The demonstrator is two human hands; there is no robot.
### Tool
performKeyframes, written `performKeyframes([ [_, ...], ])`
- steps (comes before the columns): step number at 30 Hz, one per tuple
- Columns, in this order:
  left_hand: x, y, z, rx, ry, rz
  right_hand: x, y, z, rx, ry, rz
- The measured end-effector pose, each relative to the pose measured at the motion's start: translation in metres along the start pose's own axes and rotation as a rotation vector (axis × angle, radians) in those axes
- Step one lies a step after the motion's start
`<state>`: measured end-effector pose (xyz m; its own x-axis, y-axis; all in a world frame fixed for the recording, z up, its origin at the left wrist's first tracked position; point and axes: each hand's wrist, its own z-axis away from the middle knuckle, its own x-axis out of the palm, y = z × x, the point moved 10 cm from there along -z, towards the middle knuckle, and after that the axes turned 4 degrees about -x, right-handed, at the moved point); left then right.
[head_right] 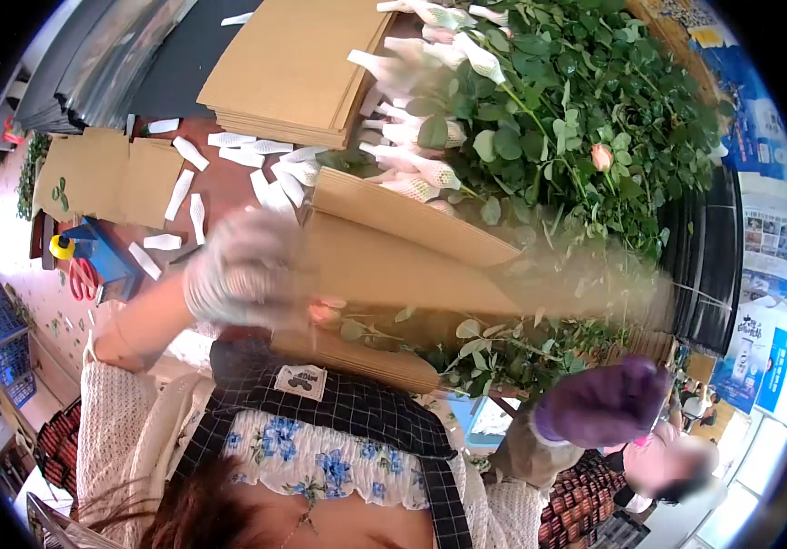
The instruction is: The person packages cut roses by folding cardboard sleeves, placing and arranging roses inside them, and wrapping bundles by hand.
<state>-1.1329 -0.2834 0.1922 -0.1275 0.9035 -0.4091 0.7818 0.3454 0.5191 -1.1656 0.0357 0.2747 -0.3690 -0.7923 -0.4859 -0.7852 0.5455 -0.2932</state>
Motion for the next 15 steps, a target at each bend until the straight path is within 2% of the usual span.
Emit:
performKeyframes([
  [1, 0.027, -0.015, 0.026, -0.067, -0.161, 0.264, 0.012, -0.006, -0.007, 0.087, -0.023, -0.179],
  [3, 0.062, -0.037, 0.045, -0.262, -0.41, 0.183, 0.044, -0.022, -0.022, 0.249, -0.068, -0.537],
  [5, 0.1, -0.052, 0.074, -0.103, -0.663, -0.063, 0.107, -0.038, -0.004, -0.186, -0.542, -0.912],
  [6, 0.117, -0.06, 0.089, -0.02, -0.788, -0.183, 0.156, -0.041, 0.028, 0.064, -0.96, -0.974],
  [7, 0.122, -0.061, 0.097, 0.009, -0.804, -0.231, 0.195, -0.037, 0.063, 0.411, -0.987, -1.077],
  [8, 0.125, -0.06, 0.107, 0.031, -0.817, -0.28, 0.227, -0.045, 0.093, 0.315, -1.107, -0.983],
  [9, 0.127, -0.06, 0.116, 0.052, -0.833, -0.329, 0.241, -0.046, 0.116, 0.171, -1.133, -0.745],
  [11, 0.122, -0.059, 0.128, -0.05, -0.823, -0.295, 0.26, -0.053, 0.146, -0.123, -1.138, -0.287],
  [14, 0.084, -0.054, 0.14, -0.165, -0.659, -0.276, 0.266, -0.058, 0.164, -0.178, -1.176, -0.176],
  [15, 0.061, -0.073, 0.154, -0.278, -0.564, -0.321, 0.267, -0.057, 0.167, -0.176, -1.16, -0.184],
])
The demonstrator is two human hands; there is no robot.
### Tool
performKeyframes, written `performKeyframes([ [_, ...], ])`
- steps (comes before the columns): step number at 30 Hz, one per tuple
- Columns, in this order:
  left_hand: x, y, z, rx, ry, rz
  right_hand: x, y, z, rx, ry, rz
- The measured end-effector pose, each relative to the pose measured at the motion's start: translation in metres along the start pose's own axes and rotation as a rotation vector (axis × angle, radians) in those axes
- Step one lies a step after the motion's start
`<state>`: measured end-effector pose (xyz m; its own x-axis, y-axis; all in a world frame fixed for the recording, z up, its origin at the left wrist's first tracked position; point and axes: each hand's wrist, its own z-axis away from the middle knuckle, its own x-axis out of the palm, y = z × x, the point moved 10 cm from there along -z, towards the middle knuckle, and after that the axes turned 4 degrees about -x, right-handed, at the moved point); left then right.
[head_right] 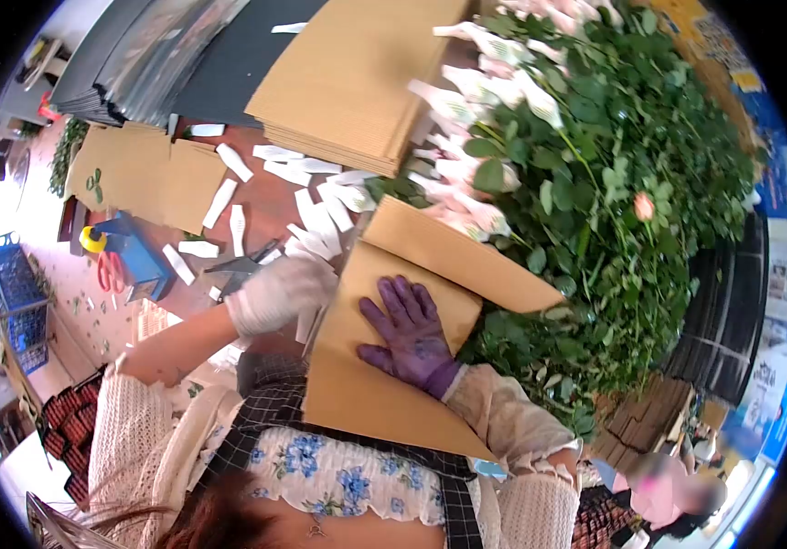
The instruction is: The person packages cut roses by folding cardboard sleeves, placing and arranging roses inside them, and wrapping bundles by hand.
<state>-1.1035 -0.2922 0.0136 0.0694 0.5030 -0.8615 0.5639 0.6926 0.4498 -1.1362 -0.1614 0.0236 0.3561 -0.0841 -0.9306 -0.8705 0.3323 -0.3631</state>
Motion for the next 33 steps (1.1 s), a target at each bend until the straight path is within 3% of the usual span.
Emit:
performKeyframes([
  [1, 0.0, -0.052, 0.021, -0.427, -0.063, -0.079, 0.004, 0.001, 0.002, 0.002, 0.017, -0.004],
  [2, -0.034, -0.086, 0.037, -0.691, 0.056, -0.154, 0.005, 0.002, 0.001, 0.01, 0.032, -0.005],
  [3, -0.075, -0.104, 0.064, -0.9, 0.393, -0.274, 0.01, 0.004, 0.001, 0.027, -0.01, -0.022],
  [4, -0.076, -0.13, 0.092, -1.031, 0.412, -0.455, 0.011, 0.003, 0.002, 0.033, -0.039, -0.024],
  [5, -0.066, -0.162, 0.12, -1.303, 0.226, -0.573, 0.011, 0.002, 0.002, 0.038, -0.064, -0.02],
  [6, -0.065, -0.183, 0.142, -1.363, 0.223, -0.694, 0.011, 0.004, -0.001, 0.04, -0.082, -0.012],
  [8, -0.094, -0.191, 0.149, -1.437, 0.337, -0.634, 0.011, 0.01, -0.001, 0.01, -0.08, 0.016],
  [14, -0.078, -0.202, 0.155, -1.527, 0.111, -0.543, 0.008, 0.005, 0.003, -0.003, -0.054, -0.017],
  [19, -0.087, -0.197, 0.136, -1.335, 0.086, -0.71, -0.02, 0.008, 0.006, 0.139, 0.09, 0.044],
  [22, -0.085, -0.195, 0.133, -1.281, 0.111, -0.754, -0.016, 0.014, 0.011, 0.237, 0.038, -0.027],
  [26, -0.089, -0.189, 0.129, -1.209, 0.138, -0.818, -0.014, 0.013, 0.011, 0.199, 0.058, 0.015],
  [30, -0.116, -0.185, 0.122, -1.399, -0.078, -0.747, -0.014, 0.011, 0.012, 0.249, -0.071, 0.007],
  [31, -0.123, -0.196, 0.129, -1.363, -0.014, -0.748, -0.015, 0.01, 0.013, 0.243, -0.093, -0.002],
  [33, -0.13, -0.216, 0.149, -1.377, 0.075, -0.415, -0.014, 0.008, 0.01, 0.228, -0.105, -0.007],
])
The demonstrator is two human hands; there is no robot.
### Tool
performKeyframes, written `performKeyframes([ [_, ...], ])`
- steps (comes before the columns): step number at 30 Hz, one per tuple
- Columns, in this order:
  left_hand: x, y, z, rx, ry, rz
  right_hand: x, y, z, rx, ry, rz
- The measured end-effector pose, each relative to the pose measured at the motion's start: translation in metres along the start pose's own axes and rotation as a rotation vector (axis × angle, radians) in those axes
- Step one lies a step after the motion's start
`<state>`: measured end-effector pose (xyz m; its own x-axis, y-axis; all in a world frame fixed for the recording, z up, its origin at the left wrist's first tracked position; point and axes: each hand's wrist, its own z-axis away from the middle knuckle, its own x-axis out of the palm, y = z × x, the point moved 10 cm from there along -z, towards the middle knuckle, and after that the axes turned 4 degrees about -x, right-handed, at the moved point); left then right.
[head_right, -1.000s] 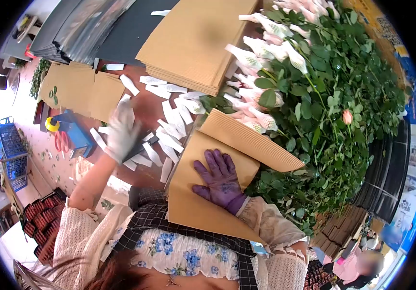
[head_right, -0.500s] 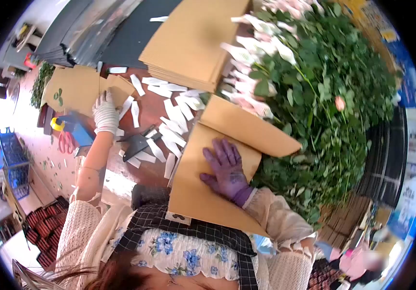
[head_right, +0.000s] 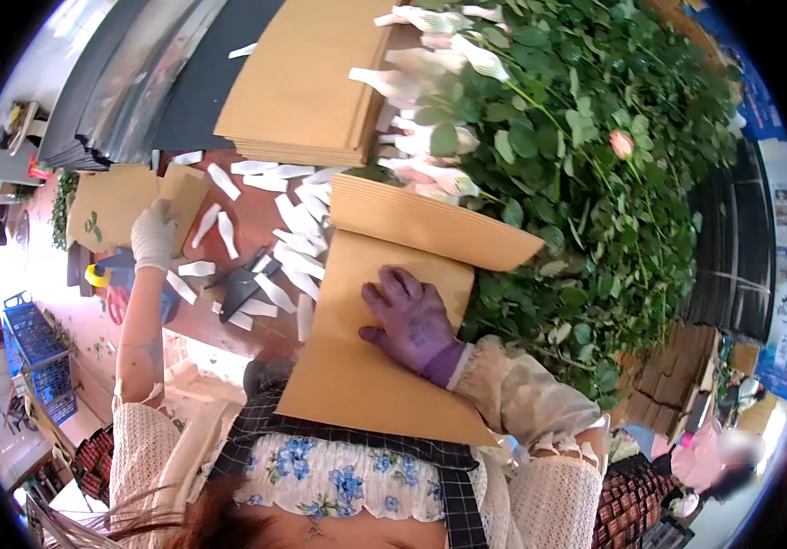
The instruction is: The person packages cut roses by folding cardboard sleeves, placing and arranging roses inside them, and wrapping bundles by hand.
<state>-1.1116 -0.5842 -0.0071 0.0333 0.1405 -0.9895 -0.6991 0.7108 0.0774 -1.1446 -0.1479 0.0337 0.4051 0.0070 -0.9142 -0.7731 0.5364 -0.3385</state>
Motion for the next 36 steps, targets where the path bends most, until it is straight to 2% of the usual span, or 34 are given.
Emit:
performKeyframes([
  [1, -0.001, -0.01, -0.005, -0.007, -0.059, 0.143, -0.001, 0.0, 0.0, -0.004, 0.009, 0.007],
  [2, -0.021, -0.004, 0.0, -0.019, -0.025, 0.433, -0.001, 0.0, 0.0, -0.006, 0.017, 0.016],
  [5, 0.006, 0.003, 0.007, -0.158, -0.433, 0.948, 0.0, 0.0, 0.0, -0.033, 0.063, 0.047],
  [6, 0.022, -0.001, 0.0, -0.031, -0.309, 0.962, -0.002, 0.0, 0.0, -0.03, 0.066, 0.055],
  [7, 0.024, -0.011, -0.009, 0.055, -0.024, 0.404, -0.003, -0.001, 0.0, -0.021, 0.051, 0.054],
  [9, 0.041, 0.01, 0.011, -0.093, -0.087, 0.242, -0.002, -0.001, -0.002, 0.0, 0.031, 0.053],
  [11, 0.042, 0.046, 0.04, -0.029, -0.057, -0.007, -0.003, -0.001, -0.003, -0.002, 0.034, 0.058],
  [12, 0.059, 0.043, 0.038, -0.033, -0.123, -0.046, -0.003, -0.002, -0.002, -0.003, 0.033, 0.06],
  [15, 0.051, 0.041, 0.036, -0.128, -0.263, 0.098, -0.002, -0.002, -0.002, -0.011, 0.041, 0.064],
  [22, 0.062, 0.026, 0.013, 0.022, -0.363, 0.312, -0.003, 0.0, 0.0, -0.005, 0.044, 0.039],
  [25, 0.074, 0.032, 0.012, 0.122, -0.599, 0.689, -0.002, -0.002, -0.001, 0.0, 0.025, 0.049],
  [26, 0.066, 0.033, 0.01, 0.157, -0.503, 0.678, -0.001, -0.001, -0.001, -0.003, 0.032, 0.051],
  [29, 0.046, 0.005, -0.007, 0.088, -0.382, 0.289, -0.001, 0.0, 0.0, -0.017, 0.058, 0.026],
  [31, -0.024, 0.003, -0.003, 0.002, 0.029, 0.37, -0.004, 0.001, 0.002, -0.025, 0.078, -0.003],
  [33, -0.075, 0.052, 0.046, -0.043, -0.016, 1.317, -0.008, 0.0, 0.004, -0.025, 0.095, -0.033],
  [35, -0.079, 0.117, 0.108, 0.164, -0.048, 1.554, -0.01, 0.0, 0.007, -0.049, 0.135, -0.035],
  [36, -0.066, 0.158, 0.139, 0.264, -0.295, 1.5, -0.009, 0.001, 0.009, -0.068, 0.156, -0.033],
])
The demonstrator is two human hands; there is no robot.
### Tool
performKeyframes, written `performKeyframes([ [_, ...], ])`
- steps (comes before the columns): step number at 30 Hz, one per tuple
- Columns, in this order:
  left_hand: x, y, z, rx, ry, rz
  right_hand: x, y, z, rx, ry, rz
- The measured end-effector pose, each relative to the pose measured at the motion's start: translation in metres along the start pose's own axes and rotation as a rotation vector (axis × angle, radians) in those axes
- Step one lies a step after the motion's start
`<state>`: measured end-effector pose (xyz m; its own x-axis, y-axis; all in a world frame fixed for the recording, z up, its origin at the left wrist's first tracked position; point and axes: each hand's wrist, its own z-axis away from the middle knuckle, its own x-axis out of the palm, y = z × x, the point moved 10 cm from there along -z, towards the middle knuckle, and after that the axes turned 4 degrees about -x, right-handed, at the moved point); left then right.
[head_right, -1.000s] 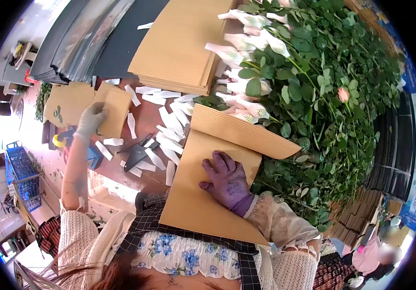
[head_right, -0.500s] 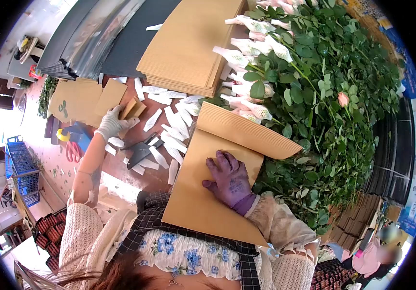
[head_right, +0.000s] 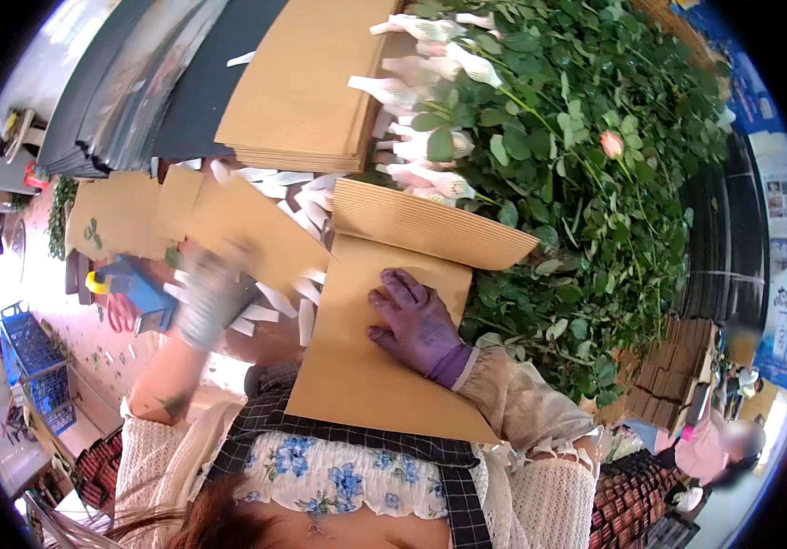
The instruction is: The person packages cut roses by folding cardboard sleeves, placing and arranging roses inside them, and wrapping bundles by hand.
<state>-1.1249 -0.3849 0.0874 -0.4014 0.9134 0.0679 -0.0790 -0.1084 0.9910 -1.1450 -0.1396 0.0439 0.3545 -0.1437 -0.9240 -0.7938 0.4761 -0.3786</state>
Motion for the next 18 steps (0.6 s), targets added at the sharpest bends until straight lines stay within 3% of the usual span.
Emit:
performKeyframes([
  [3, 0.101, -0.074, 0.033, -0.375, -0.484, -0.296, 0.011, 0.038, 0.022, 0.225, 0.005, -0.347],
  [5, 0.115, -0.099, 0.026, -0.562, -0.611, -0.507, -0.005, 0.048, 0.034, 0.258, 0.284, -0.405],
  [6, 0.117, -0.111, 0.025, -0.656, -0.674, -0.617, -0.008, 0.045, 0.036, 0.232, 0.309, -0.38],
  [7, 0.121, -0.113, 0.022, -0.614, -0.706, -0.681, -0.014, 0.04, 0.034, 0.206, 0.333, -0.354],
  [10, 0.127, -0.113, 0.019, -0.523, -0.806, -0.939, -0.018, 0.002, -0.003, 0.048, 0.108, -0.178],
  [13, 0.119, -0.102, 0.004, -0.232, -0.778, -1.169, -0.002, 0.004, -0.002, 0.049, 0.015, -0.126],
  [14, 0.108, -0.091, 0.003, -0.36, -0.697, -1.122, 0.0, 0.005, -0.002, 0.05, 0.007, -0.143],
  [17, 0.152, -0.036, 0.041, 0.653, -0.74, -0.902, 0.005, 0.005, -0.001, 0.037, -0.019, -0.169],
  [18, 0.164, -0.068, 0.053, 0.46, -0.91, -1.003, 0.01, 0.007, 0.0, 0.027, -0.022, -0.153],
])
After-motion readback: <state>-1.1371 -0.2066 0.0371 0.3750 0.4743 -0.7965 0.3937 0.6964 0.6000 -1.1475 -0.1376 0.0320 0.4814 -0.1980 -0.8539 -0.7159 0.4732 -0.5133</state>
